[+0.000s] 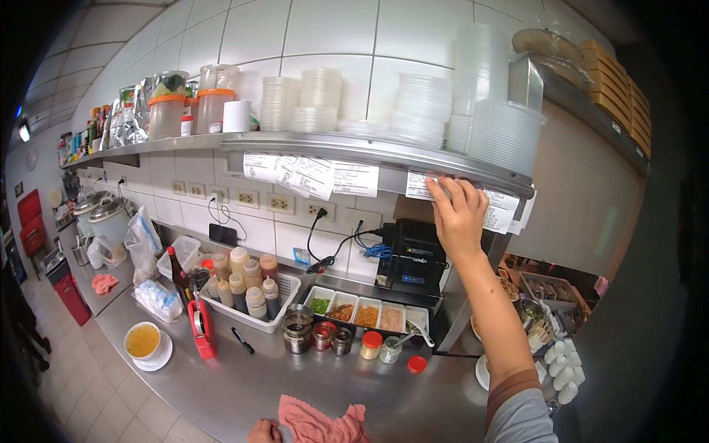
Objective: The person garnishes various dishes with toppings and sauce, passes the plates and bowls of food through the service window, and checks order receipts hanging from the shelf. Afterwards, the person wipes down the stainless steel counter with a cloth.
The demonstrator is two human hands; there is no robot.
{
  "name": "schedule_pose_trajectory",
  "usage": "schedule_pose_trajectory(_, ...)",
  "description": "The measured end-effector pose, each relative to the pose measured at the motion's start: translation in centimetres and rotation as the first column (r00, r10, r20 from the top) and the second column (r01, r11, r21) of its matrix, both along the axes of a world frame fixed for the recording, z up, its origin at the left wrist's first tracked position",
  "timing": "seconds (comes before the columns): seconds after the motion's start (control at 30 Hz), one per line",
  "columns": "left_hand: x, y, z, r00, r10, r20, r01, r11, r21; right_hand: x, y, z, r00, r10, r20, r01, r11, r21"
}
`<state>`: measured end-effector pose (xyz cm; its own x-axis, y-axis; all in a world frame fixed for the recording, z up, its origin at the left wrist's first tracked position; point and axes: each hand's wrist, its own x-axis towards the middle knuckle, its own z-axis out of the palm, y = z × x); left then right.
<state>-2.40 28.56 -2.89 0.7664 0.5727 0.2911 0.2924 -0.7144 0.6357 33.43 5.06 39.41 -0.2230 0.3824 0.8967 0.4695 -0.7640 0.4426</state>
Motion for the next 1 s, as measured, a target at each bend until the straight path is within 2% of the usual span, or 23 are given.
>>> schedule_pose_trajectory(0.13, 0.0, -0.3, 0.8, 1.0, 0.006, -0.01, -0.006, 0.999, -0.036, -0.1, 0.1, 0.4, 0.997, 0.057, 0.043, -0.058, 0.998, 0.016)
schedule_pose_trajectory(0.23, 0.2, -0.1, 0.5, 1.0, -0.013, -0.012, 0.013, 0.999, -0.032, -0.5, -0.5, -0.4, 0.996, 0.087, 0.007, -0.087, 0.996, 0.001)
schedule_pose_trajectory(0.33, 0.1, 0.1, 0.0, 0.999, -0.028, 0.014, 0.028, 1.0, 0.007, -0.5, -0.8, -1.6, 0.992, 0.112, -0.056, -0.108, 0.992, 0.063)
schedule_pose_trajectory(0.47, 0.1, -0.2, 0.2, 1.0, -0.022, 0.01, 0.022, 1.0, -0.003, -0.3, -0.3, -3.4, 0.95, 0.273, -0.149, -0.247, 0.953, 0.174)
schedule_pose_trajectory(0.57, 0.1, -0.4, 0.7, 1.0, -0.019, -0.008, 0.019, 1.0, -0.025, -1.2, 0.7, -4.0, 0.848, 0.476, -0.232, -0.413, 0.869, 0.272)
schedule_pose_trajectory(0.63, 0.1, -0.4, 0.9, 0.999, -0.018, -0.027, 0.017, 0.999, -0.041, -2.1, 1.7, -4.5, 0.71, 0.647, -0.277, -0.52, 0.748, 0.412)
schedule_pose_trajectory(0.7, 0.1, -0.5, 0.9, 0.999, -0.02, -0.043, 0.018, 0.998, -0.053, -2.3, 2.8, -5.7, 0.311, 0.922, -0.229, -0.573, 0.375, 0.729)
schedule_pose_trajectory(0.77, 0.1, -0.4, 0.7, 0.999, -0.031, -0.033, 0.029, 0.999, -0.041, -1.9, 3.4, -6.2, -0.122, 0.992, -0.033, -0.403, -0.019, 0.915)
schedule_pose_trajectory(0.87, -0.1, -0.4, 0.7, 0.999, -0.02, -0.025, 0.02, 1.0, -0.02, 0.0, 4.0, -6.6, -0.146, 0.971, 0.192, -0.362, -0.233, 0.903)
schedule_pose_trajectory(1.0, 0.0, -0.4, 0.4, 0.999, -0.016, -0.041, 0.015, 0.999, -0.044, 0.1, 4.3, -5.7, -0.096, 0.964, 0.249, -0.339, -0.267, 0.902)
